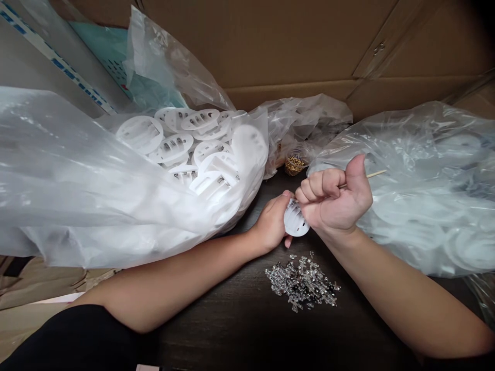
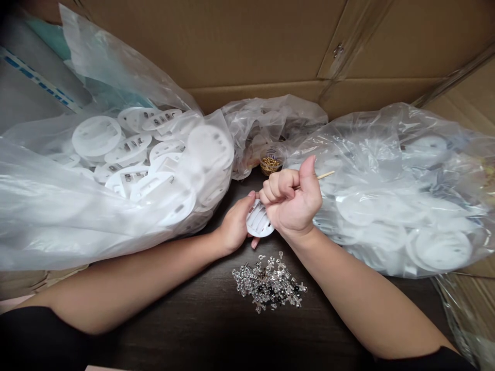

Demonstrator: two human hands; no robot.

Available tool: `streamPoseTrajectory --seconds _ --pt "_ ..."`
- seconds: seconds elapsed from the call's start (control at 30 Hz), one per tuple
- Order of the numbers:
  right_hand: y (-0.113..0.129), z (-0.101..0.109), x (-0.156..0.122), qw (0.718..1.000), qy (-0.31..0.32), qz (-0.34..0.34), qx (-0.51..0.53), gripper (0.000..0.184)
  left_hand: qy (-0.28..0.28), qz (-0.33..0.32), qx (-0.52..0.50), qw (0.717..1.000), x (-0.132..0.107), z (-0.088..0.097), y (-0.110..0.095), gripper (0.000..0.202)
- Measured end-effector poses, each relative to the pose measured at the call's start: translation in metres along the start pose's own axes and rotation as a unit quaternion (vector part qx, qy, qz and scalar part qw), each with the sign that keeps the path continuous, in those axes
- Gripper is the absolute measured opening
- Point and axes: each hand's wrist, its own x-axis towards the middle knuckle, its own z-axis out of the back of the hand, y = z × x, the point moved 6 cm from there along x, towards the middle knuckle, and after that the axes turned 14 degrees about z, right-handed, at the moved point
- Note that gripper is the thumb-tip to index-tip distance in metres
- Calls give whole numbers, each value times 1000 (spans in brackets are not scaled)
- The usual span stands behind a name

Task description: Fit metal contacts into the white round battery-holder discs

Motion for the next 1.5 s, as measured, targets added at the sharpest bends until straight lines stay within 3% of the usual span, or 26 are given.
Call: streamPoseTrajectory --seconds 0.5,0.97,1.1,1.17,1.23,1.3,1.33,1.37,1.43,1.47,1.5 --pt "-8 0 -2 999 27 -31 12 69 -22 -15 16 1000 0 5 5 46" --pt "-11 0 -10 999 5 -29 -31 69 -22 -14 29 999 3 7 12 46" --pt "8 -14 -3 999 25 -12 -28 69 5 -25 51 998 -6 3 5 46" --pt "30 -24 5 998 49 -6 -35 67 15 -62 136 989 -16 -1 -6 42" --pt "55 -28 10 993 76 7 -95 65 15 -147 266 953 -28 -6 -19 35" --pt "84 -23 9 969 97 100 -203 63 2 -242 362 900 -39 -11 -28 28" --pt "97 -22 4 941 136 172 -258 60 -6 -272 392 879 -42 -11 -30 27" --pt "104 -20 -5 893 188 228 -339 56 -17 -295 408 864 -43 -11 -30 30" --pt "98 -15 -28 747 324 279 -510 22 -27 -329 416 847 -44 -11 -29 39" --pt "93 -10 -40 691 370 292 -549 10 -20 -344 416 841 -44 -12 -28 39" --pt "89 -5 -50 656 392 297 -573 9 -5 -356 420 835 -43 -13 -26 38"
